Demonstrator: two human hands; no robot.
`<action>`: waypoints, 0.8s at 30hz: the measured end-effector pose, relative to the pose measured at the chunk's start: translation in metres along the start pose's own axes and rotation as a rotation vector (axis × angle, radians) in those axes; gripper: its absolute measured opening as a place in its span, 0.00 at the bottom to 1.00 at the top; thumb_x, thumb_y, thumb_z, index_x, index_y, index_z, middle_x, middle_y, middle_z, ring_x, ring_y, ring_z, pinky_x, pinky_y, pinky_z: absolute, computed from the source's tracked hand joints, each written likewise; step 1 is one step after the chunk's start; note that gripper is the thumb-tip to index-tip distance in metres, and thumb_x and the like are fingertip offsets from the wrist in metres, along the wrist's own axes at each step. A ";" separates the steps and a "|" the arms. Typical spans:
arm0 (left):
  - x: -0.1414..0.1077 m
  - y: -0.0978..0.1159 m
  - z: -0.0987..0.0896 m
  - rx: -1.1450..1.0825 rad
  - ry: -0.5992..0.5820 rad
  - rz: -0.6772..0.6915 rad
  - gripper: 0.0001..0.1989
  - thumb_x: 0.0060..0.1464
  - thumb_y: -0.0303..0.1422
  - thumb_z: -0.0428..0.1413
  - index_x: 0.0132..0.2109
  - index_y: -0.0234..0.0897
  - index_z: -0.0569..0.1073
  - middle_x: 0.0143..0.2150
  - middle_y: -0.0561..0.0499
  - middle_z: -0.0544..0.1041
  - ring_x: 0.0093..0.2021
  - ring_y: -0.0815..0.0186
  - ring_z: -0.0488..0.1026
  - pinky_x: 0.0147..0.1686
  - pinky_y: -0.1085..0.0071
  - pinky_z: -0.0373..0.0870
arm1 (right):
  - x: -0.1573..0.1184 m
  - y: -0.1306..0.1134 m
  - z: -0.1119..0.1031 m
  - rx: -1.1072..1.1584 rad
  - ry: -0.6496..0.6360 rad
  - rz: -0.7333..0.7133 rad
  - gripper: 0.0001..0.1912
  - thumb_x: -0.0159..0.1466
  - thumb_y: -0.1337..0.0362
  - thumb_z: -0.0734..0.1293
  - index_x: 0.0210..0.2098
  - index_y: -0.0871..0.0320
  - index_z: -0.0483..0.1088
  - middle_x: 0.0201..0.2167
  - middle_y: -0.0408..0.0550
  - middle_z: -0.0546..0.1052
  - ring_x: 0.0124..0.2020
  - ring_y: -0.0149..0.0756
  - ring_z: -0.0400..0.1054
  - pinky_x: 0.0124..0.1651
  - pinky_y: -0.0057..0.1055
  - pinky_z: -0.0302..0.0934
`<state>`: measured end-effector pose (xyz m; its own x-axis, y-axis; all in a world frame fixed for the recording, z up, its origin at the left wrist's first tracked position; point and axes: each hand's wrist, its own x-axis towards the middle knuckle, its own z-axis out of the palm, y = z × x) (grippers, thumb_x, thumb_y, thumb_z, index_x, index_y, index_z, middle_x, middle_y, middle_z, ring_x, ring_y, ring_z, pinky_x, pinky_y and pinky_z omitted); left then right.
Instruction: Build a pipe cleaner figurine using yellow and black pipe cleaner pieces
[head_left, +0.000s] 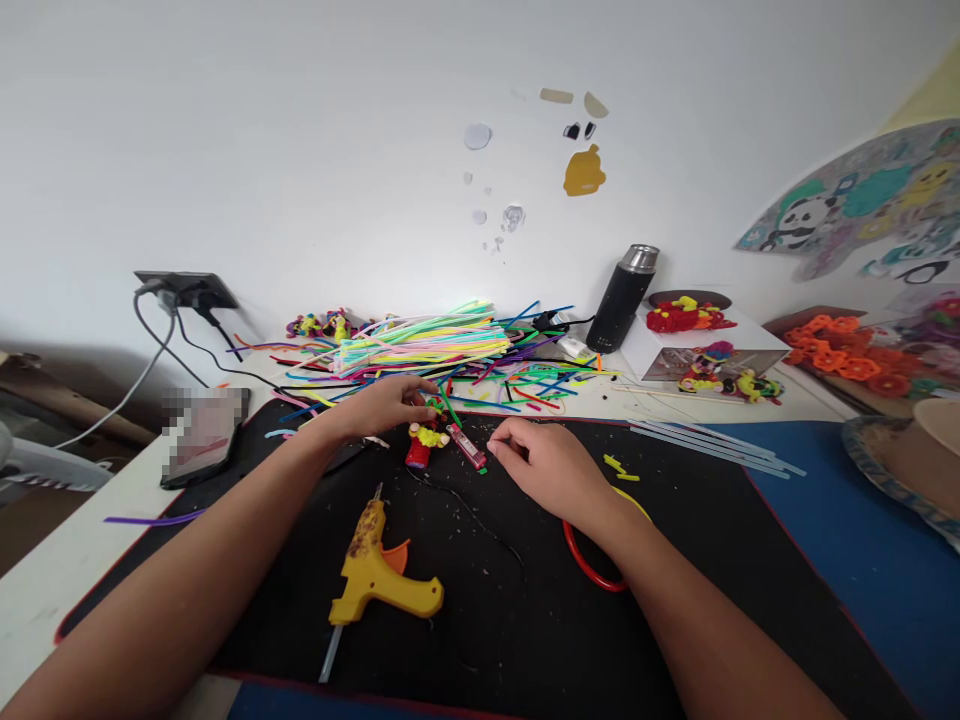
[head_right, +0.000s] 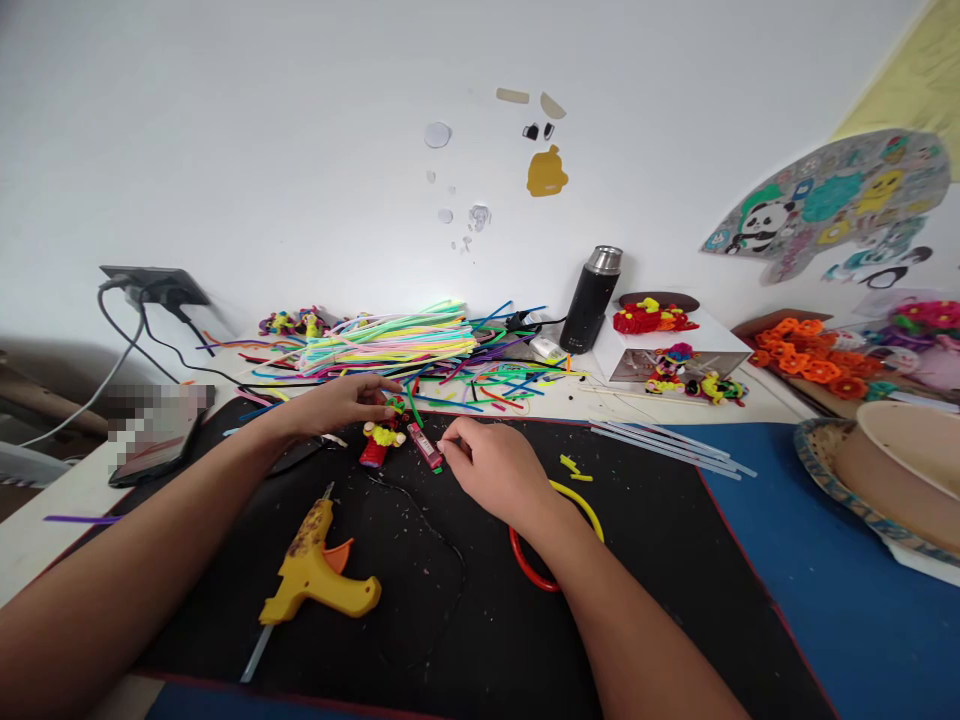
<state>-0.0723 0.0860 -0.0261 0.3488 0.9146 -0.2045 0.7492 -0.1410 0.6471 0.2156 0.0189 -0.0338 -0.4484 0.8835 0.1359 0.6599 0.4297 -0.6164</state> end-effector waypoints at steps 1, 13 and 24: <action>0.001 -0.001 0.001 -0.013 -0.005 0.004 0.37 0.53 0.55 0.61 0.62 0.36 0.76 0.41 0.48 0.82 0.40 0.57 0.79 0.38 0.67 0.71 | 0.000 0.000 0.000 0.002 0.002 -0.001 0.08 0.72 0.63 0.66 0.39 0.54 0.78 0.27 0.42 0.79 0.25 0.34 0.67 0.32 0.32 0.50; 0.002 0.002 0.003 -0.044 -0.032 -0.008 0.34 0.46 0.62 0.63 0.49 0.39 0.83 0.36 0.49 0.83 0.38 0.55 0.78 0.36 0.67 0.71 | 0.000 0.000 -0.001 -0.002 0.009 0.001 0.07 0.72 0.63 0.67 0.39 0.54 0.78 0.26 0.42 0.79 0.25 0.34 0.67 0.31 0.32 0.49; -0.004 0.003 -0.014 0.046 0.052 -0.043 0.33 0.50 0.57 0.58 0.54 0.38 0.79 0.40 0.47 0.84 0.43 0.53 0.81 0.41 0.64 0.74 | 0.002 0.010 -0.018 0.174 0.139 0.073 0.12 0.73 0.56 0.64 0.39 0.54 0.76 0.24 0.41 0.77 0.23 0.33 0.67 0.31 0.30 0.55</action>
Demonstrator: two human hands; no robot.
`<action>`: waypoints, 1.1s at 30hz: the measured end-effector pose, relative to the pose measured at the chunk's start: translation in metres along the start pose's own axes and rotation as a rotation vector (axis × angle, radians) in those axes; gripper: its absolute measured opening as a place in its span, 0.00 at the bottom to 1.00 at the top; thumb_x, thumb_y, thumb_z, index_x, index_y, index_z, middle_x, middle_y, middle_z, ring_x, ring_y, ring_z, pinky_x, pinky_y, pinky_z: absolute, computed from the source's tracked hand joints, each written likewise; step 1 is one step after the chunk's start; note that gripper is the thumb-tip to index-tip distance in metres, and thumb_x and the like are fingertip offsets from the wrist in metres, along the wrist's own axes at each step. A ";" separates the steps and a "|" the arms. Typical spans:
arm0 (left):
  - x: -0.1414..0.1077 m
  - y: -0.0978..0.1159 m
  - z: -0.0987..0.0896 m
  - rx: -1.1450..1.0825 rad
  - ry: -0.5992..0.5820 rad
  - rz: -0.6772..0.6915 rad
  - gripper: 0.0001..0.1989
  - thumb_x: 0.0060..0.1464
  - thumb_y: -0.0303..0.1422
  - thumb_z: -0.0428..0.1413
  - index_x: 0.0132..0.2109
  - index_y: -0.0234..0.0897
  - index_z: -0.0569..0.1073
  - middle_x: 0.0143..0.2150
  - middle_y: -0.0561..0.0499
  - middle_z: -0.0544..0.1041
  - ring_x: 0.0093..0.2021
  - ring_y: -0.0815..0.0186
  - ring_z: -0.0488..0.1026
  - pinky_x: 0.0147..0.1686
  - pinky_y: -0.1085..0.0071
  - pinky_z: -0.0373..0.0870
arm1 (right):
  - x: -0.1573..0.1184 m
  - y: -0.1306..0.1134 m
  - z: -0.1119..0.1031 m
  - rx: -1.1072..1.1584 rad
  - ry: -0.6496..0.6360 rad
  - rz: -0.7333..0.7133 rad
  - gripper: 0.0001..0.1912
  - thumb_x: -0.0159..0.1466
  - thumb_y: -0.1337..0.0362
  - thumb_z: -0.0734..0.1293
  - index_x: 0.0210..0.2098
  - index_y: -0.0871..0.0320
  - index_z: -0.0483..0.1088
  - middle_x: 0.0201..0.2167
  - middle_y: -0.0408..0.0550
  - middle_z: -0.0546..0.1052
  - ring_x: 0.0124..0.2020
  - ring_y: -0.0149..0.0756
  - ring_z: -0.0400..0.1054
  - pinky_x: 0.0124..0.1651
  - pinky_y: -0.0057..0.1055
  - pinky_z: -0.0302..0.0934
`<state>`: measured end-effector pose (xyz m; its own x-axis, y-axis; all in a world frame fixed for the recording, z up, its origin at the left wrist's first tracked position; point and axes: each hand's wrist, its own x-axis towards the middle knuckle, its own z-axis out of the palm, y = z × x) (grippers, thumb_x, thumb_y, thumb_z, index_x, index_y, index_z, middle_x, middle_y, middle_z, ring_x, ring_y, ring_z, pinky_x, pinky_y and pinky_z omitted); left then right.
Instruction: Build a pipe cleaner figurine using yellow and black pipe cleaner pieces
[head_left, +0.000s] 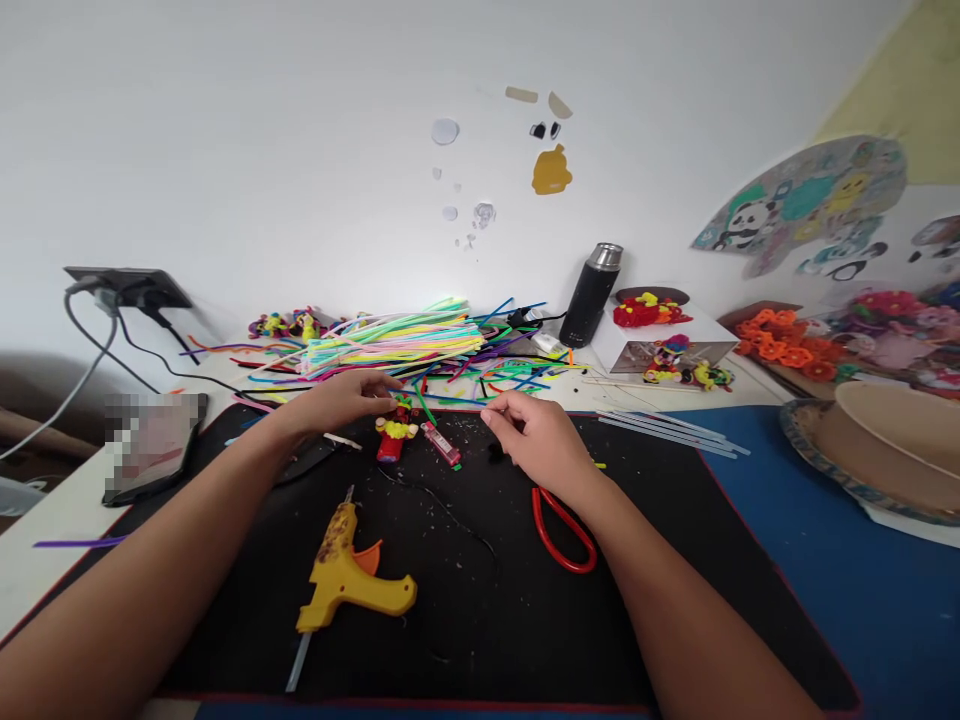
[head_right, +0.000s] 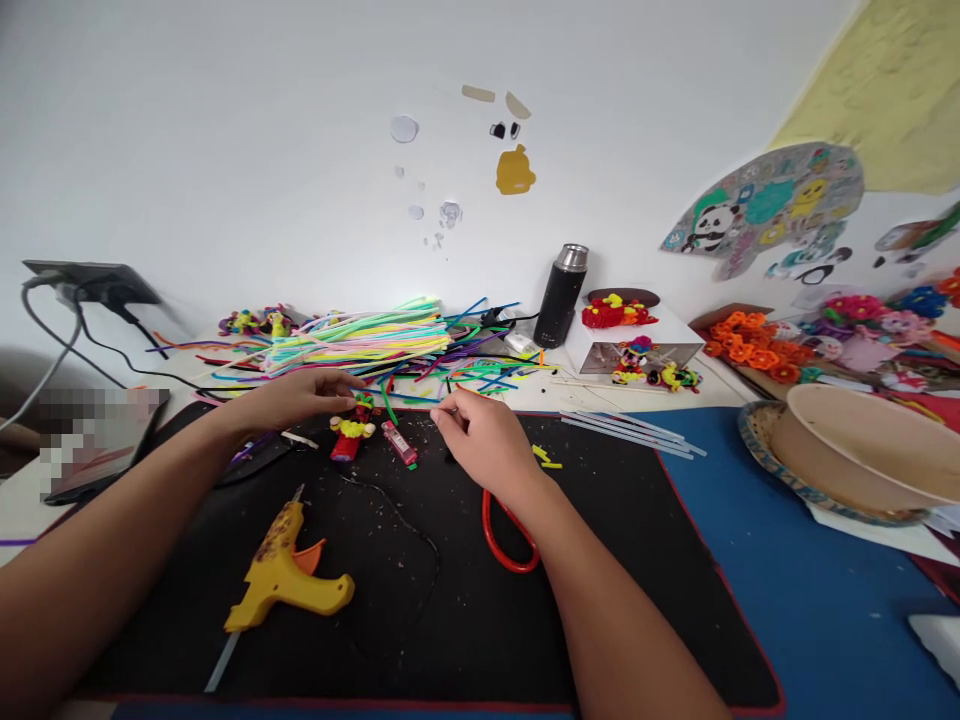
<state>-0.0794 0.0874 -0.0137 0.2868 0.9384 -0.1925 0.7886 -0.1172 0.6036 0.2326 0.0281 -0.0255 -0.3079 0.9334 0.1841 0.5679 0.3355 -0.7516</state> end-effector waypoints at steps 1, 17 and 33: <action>-0.001 0.001 -0.001 0.058 0.063 0.006 0.32 0.51 0.56 0.57 0.54 0.37 0.80 0.43 0.45 0.85 0.45 0.51 0.81 0.44 0.63 0.74 | 0.001 0.001 -0.001 0.018 0.007 0.017 0.12 0.73 0.55 0.64 0.39 0.54 0.75 0.23 0.40 0.76 0.22 0.33 0.67 0.30 0.30 0.56; -0.006 0.107 0.078 0.298 -0.088 0.328 0.10 0.60 0.31 0.54 0.43 0.41 0.81 0.39 0.48 0.84 0.38 0.57 0.79 0.36 0.66 0.67 | 0.009 0.013 -0.007 0.168 0.124 0.011 0.11 0.73 0.56 0.65 0.40 0.55 0.76 0.23 0.39 0.74 0.22 0.32 0.66 0.29 0.28 0.56; 0.013 0.095 0.099 0.135 -0.032 0.352 0.07 0.54 0.32 0.58 0.39 0.40 0.80 0.37 0.48 0.83 0.38 0.56 0.78 0.39 0.66 0.68 | 0.007 0.007 -0.013 0.078 0.150 -0.065 0.07 0.72 0.62 0.67 0.39 0.56 0.78 0.29 0.41 0.79 0.29 0.33 0.68 0.34 0.29 0.55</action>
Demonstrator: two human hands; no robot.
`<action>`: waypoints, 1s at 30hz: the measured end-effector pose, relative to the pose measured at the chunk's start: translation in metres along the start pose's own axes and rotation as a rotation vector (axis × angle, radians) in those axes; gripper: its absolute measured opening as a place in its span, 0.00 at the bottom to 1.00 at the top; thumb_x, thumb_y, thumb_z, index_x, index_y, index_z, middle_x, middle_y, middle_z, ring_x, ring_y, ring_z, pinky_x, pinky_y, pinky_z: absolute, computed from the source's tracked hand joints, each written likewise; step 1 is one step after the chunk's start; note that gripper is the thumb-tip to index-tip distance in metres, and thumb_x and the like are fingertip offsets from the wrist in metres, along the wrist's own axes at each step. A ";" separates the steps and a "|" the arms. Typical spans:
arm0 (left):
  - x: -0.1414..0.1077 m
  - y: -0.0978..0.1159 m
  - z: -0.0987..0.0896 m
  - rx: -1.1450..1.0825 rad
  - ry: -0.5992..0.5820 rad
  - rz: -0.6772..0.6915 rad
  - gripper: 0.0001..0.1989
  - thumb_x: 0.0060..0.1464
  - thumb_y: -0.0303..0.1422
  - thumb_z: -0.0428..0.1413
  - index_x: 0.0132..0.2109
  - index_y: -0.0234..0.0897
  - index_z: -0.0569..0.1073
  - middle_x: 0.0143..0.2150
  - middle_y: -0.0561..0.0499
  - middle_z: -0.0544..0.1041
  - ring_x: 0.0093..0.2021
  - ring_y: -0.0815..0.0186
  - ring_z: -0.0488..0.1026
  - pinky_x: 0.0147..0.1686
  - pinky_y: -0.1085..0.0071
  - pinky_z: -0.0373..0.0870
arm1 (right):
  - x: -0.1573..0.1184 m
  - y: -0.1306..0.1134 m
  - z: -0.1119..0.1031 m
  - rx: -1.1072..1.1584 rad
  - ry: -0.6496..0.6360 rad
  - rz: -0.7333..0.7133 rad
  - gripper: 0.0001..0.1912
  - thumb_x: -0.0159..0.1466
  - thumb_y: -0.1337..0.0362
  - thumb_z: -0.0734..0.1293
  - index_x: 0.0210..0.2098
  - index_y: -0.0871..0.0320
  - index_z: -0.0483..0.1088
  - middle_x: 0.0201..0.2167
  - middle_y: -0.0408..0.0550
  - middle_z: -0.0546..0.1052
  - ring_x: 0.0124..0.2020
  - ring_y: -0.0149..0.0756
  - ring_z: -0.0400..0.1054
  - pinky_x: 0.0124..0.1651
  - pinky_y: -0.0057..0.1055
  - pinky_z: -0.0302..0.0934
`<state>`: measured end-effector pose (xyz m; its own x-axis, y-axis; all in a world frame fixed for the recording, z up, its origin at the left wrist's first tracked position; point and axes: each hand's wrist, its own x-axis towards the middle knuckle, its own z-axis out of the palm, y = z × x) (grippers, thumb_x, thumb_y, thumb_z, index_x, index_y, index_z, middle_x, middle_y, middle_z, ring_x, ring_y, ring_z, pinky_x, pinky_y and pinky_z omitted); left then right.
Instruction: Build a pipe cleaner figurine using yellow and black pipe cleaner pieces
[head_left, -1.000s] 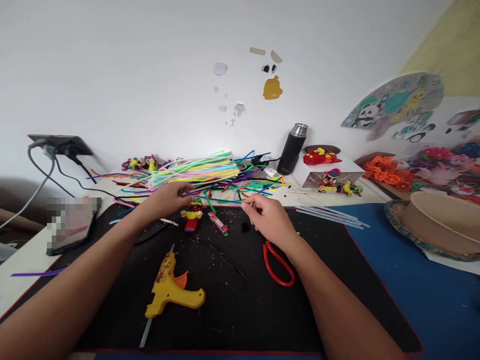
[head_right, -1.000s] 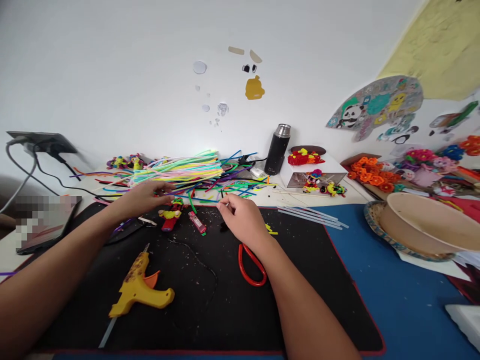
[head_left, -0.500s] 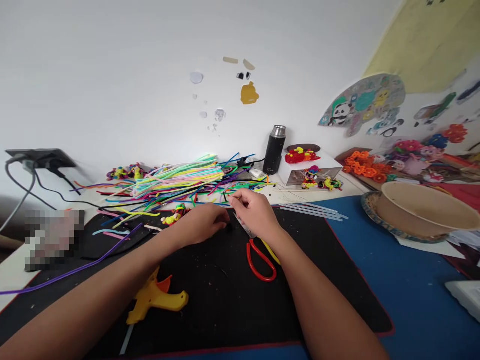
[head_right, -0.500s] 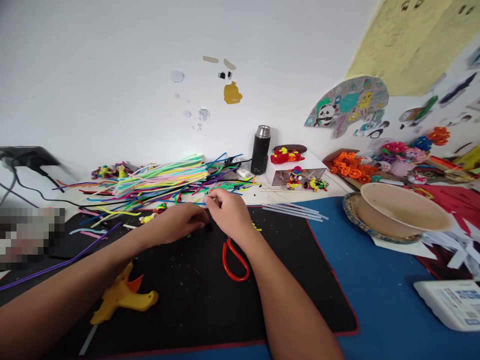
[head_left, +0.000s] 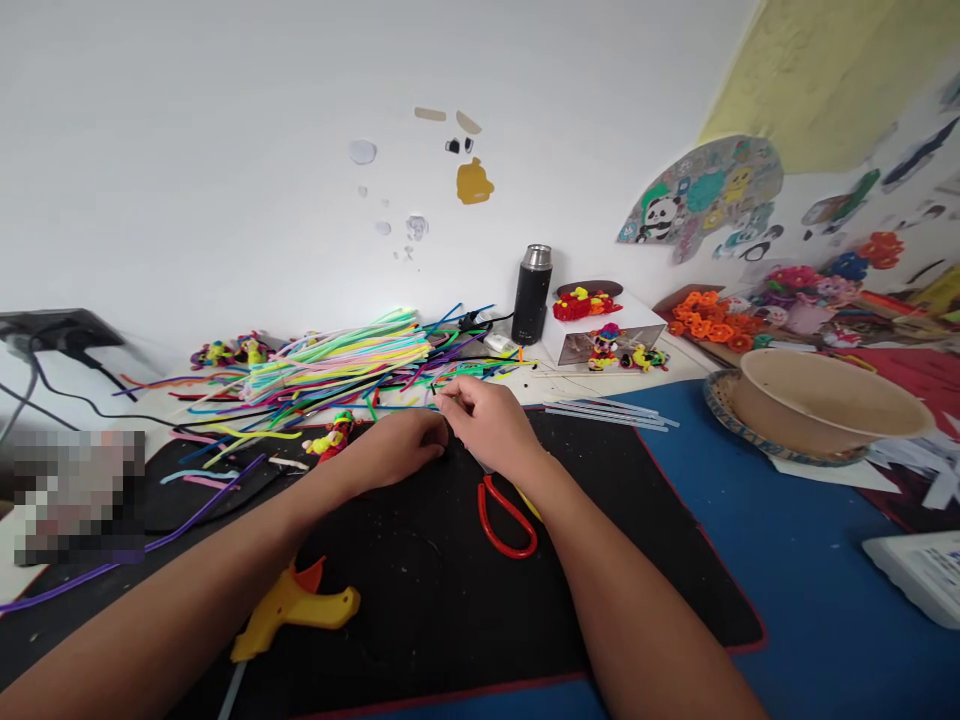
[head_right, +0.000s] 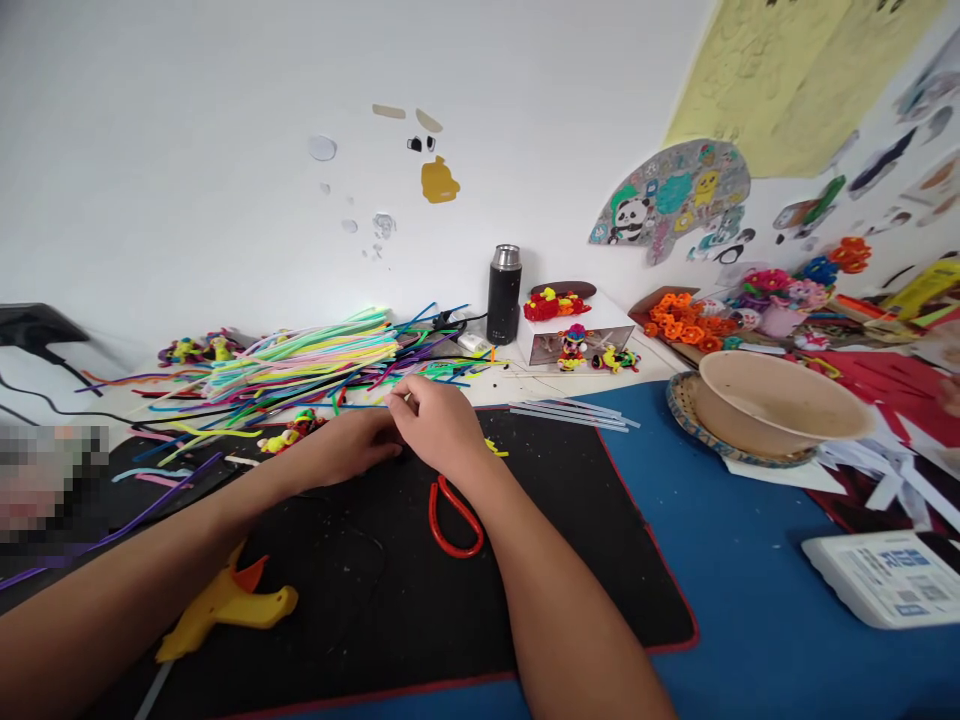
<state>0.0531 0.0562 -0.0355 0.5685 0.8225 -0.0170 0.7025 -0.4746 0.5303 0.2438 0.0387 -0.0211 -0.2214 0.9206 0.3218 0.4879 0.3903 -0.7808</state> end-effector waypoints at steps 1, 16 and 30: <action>-0.003 0.000 -0.004 -0.025 0.013 -0.021 0.06 0.54 0.33 0.59 0.39 0.40 0.79 0.36 0.48 0.82 0.37 0.57 0.77 0.38 0.66 0.68 | 0.000 0.000 0.000 -0.002 0.000 0.002 0.08 0.72 0.62 0.67 0.39 0.56 0.78 0.28 0.41 0.78 0.29 0.33 0.68 0.34 0.29 0.55; -0.059 0.021 -0.068 -0.797 0.166 -0.111 0.19 0.52 0.46 0.69 0.46 0.39 0.81 0.35 0.50 0.82 0.32 0.64 0.76 0.34 0.68 0.72 | -0.006 0.013 0.016 0.102 -0.045 0.125 0.13 0.72 0.53 0.65 0.38 0.54 0.74 0.21 0.39 0.72 0.19 0.33 0.66 0.26 0.29 0.57; -0.061 0.007 -0.081 -1.169 0.185 -0.134 0.19 0.48 0.43 0.72 0.40 0.38 0.74 0.36 0.48 0.82 0.35 0.61 0.82 0.37 0.67 0.75 | -0.028 0.004 0.013 0.010 -0.074 0.244 0.15 0.73 0.52 0.62 0.39 0.55 0.73 0.21 0.38 0.71 0.19 0.34 0.66 0.27 0.30 0.58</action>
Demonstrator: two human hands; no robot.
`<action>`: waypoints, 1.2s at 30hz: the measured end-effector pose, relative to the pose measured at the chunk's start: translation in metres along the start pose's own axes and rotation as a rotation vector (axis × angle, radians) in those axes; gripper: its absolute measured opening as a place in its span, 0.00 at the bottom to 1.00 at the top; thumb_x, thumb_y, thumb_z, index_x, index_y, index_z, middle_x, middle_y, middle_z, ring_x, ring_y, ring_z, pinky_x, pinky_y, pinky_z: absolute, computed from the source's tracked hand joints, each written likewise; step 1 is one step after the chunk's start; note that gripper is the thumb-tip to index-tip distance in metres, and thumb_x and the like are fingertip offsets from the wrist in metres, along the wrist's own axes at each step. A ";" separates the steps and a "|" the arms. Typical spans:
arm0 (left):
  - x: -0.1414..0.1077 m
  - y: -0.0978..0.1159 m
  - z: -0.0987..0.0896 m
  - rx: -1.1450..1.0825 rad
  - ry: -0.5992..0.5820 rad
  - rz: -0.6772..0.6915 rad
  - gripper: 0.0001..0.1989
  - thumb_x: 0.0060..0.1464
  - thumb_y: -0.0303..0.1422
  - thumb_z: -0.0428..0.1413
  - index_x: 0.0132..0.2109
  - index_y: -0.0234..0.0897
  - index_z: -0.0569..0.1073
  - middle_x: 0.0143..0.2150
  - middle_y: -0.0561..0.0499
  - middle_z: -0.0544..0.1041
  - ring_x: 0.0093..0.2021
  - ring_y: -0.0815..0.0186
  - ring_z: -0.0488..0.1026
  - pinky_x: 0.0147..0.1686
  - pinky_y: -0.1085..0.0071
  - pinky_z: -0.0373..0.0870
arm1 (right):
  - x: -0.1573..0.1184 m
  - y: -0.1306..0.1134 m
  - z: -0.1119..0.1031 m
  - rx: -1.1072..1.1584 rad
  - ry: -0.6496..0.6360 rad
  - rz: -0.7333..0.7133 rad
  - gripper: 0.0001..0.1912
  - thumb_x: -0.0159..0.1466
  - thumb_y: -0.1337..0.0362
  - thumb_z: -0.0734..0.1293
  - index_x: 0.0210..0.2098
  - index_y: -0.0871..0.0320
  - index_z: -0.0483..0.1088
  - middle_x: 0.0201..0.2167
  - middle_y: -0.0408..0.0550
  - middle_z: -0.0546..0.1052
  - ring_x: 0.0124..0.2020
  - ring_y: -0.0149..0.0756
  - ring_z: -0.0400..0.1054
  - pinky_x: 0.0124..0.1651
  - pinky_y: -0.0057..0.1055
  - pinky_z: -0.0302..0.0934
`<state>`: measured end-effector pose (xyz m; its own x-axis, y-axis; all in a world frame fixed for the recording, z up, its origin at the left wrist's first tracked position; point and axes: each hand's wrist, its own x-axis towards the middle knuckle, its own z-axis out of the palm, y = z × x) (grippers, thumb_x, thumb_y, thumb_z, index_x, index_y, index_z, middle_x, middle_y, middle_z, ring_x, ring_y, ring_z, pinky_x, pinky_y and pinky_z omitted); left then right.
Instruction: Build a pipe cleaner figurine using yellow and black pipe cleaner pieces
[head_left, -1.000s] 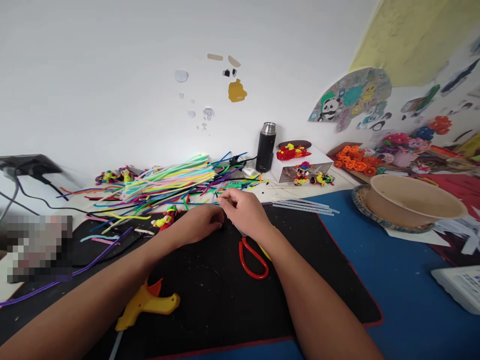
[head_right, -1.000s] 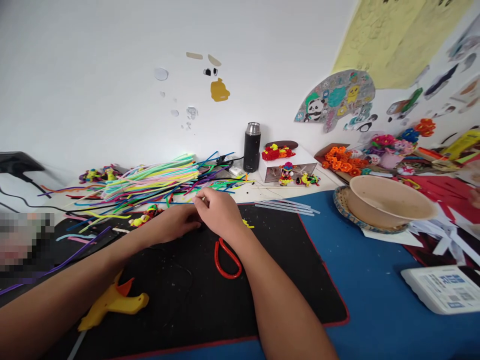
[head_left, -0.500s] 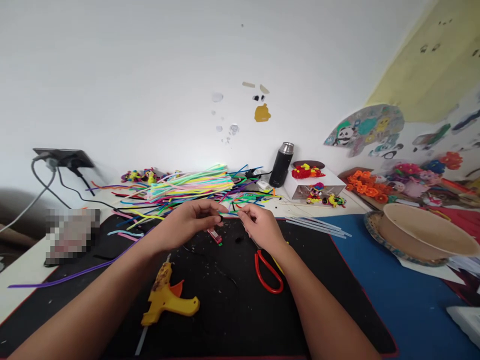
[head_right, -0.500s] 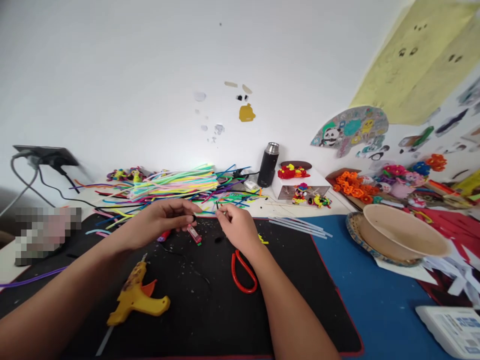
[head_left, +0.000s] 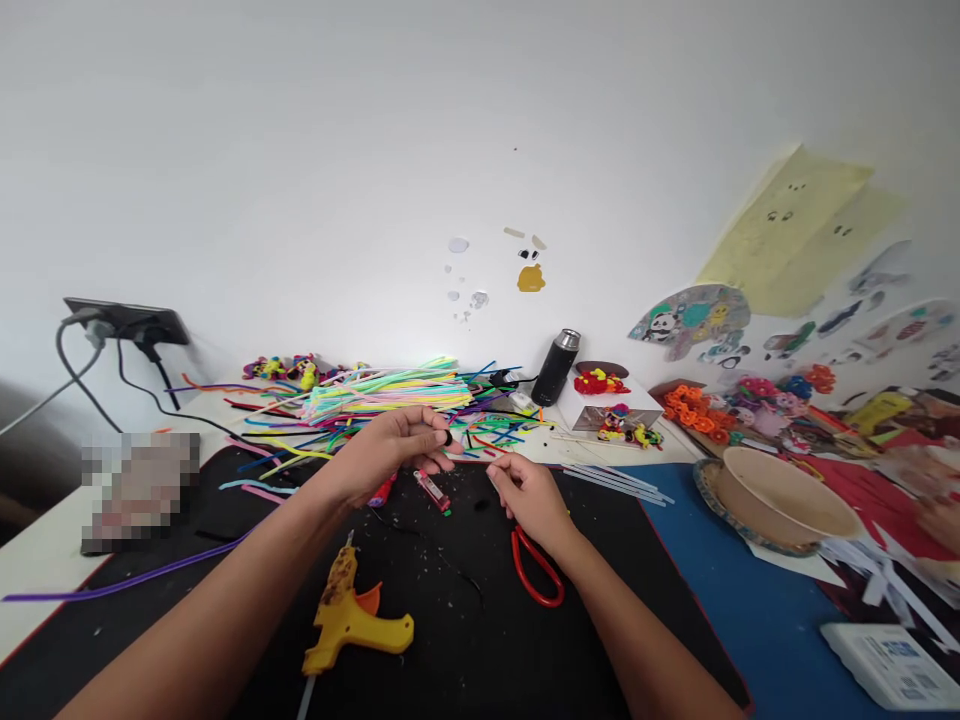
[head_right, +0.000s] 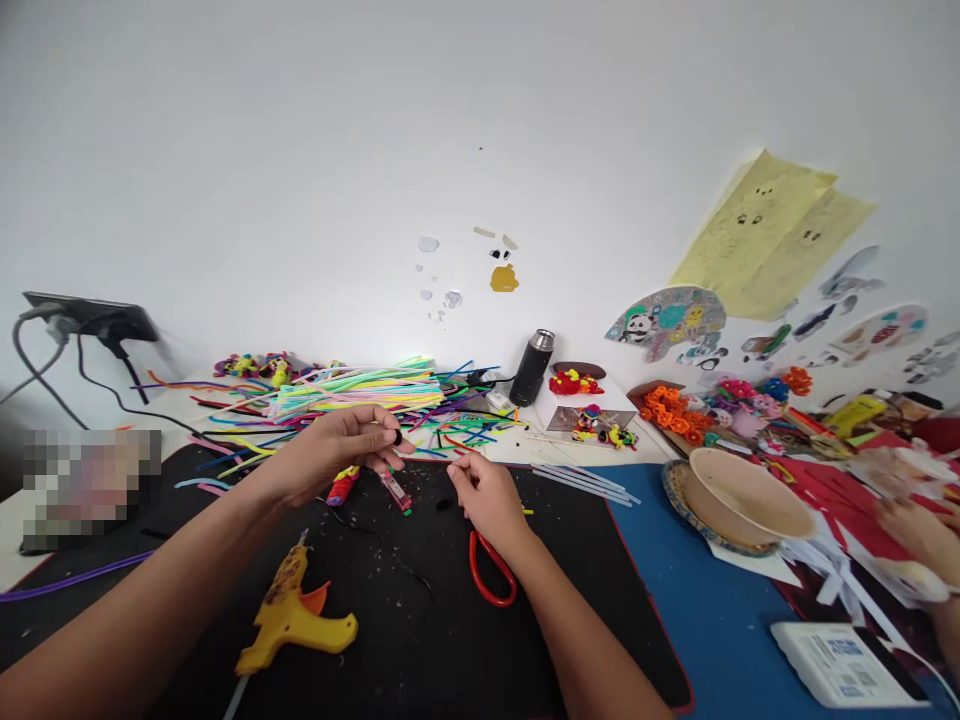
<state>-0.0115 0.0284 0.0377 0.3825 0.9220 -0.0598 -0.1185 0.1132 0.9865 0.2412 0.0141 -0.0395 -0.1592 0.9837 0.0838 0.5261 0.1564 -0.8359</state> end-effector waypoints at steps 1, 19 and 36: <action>-0.001 0.002 0.001 0.006 -0.003 0.009 0.19 0.48 0.43 0.72 0.39 0.38 0.74 0.36 0.49 0.82 0.36 0.61 0.81 0.37 0.67 0.75 | -0.006 -0.001 -0.005 -0.082 -0.009 -0.005 0.14 0.73 0.53 0.62 0.39 0.55 0.74 0.21 0.39 0.73 0.21 0.35 0.67 0.29 0.30 0.58; -0.010 0.012 0.009 0.048 0.035 0.142 0.21 0.44 0.42 0.73 0.44 0.36 0.82 0.33 0.52 0.76 0.30 0.69 0.69 0.30 0.71 0.64 | -0.087 -0.023 -0.047 -0.730 -0.182 0.101 0.15 0.70 0.60 0.70 0.54 0.57 0.78 0.48 0.54 0.83 0.47 0.47 0.78 0.46 0.36 0.63; -0.009 0.018 -0.001 -0.069 0.084 0.190 0.15 0.43 0.37 0.73 0.38 0.35 0.83 0.29 0.51 0.77 0.30 0.67 0.72 0.32 0.69 0.65 | -0.092 -0.039 -0.022 -0.462 -0.147 -0.010 0.10 0.73 0.60 0.68 0.49 0.54 0.80 0.41 0.48 0.84 0.42 0.42 0.78 0.46 0.34 0.65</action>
<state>-0.0184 0.0227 0.0558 0.2698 0.9566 0.1105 -0.2448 -0.0429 0.9686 0.2536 -0.0808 -0.0029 -0.2645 0.9643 -0.0147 0.8345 0.2212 -0.5047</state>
